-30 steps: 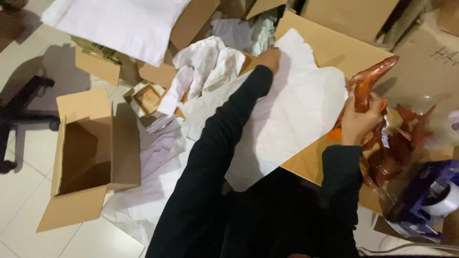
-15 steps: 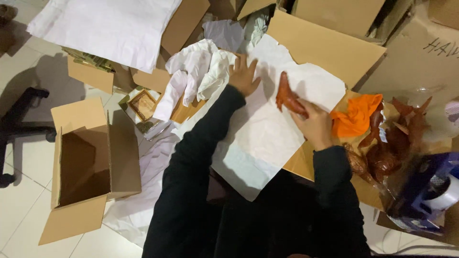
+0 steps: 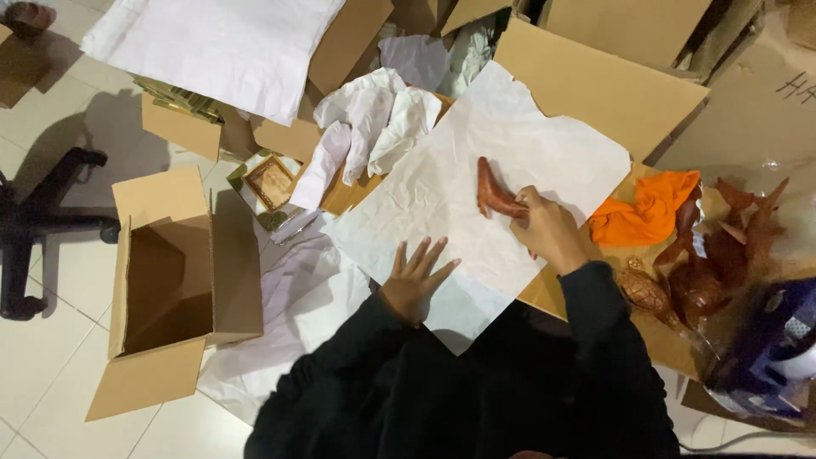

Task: Wrapping a wooden figurine in white tissue paper for packaging

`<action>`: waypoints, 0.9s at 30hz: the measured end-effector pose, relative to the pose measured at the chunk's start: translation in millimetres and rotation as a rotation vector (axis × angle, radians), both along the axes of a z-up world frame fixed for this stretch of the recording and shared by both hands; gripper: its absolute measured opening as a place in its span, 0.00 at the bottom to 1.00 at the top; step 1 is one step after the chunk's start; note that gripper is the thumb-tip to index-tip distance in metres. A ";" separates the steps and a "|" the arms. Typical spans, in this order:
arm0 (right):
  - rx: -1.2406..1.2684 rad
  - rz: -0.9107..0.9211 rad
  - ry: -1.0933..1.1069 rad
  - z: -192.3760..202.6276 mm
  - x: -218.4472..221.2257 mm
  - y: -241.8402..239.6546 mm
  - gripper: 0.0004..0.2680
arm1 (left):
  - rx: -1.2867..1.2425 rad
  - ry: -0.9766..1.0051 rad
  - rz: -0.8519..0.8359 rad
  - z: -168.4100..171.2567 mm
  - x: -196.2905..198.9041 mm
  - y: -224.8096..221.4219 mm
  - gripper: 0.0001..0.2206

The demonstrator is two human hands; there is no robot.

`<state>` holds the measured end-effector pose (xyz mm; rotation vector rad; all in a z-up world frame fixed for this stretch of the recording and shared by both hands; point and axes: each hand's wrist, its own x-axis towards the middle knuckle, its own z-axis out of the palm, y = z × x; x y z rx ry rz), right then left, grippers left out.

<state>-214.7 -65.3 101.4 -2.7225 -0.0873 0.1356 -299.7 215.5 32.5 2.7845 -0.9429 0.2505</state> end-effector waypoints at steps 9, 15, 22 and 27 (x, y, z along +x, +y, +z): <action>-0.137 0.104 -0.060 9.8 -5.4 15.6 0.13 | 0.100 0.314 -0.048 16.1 -23.1 -52.7 0.58; -0.067 0.061 -0.125 10.5 -9.7 7.7 0.10 | -0.024 0.287 -0.139 7.3 -26.5 -96.5 0.50; 0.139 0.102 -0.131 -1.0 -20.9 11.4 0.07 | 0.154 0.436 -0.140 19.9 -31.7 -125.1 0.52; 0.201 0.117 -0.142 -46.7 -12.7 16.3 0.08 | 0.057 0.373 -0.187 -1.5 -36.4 -112.1 0.51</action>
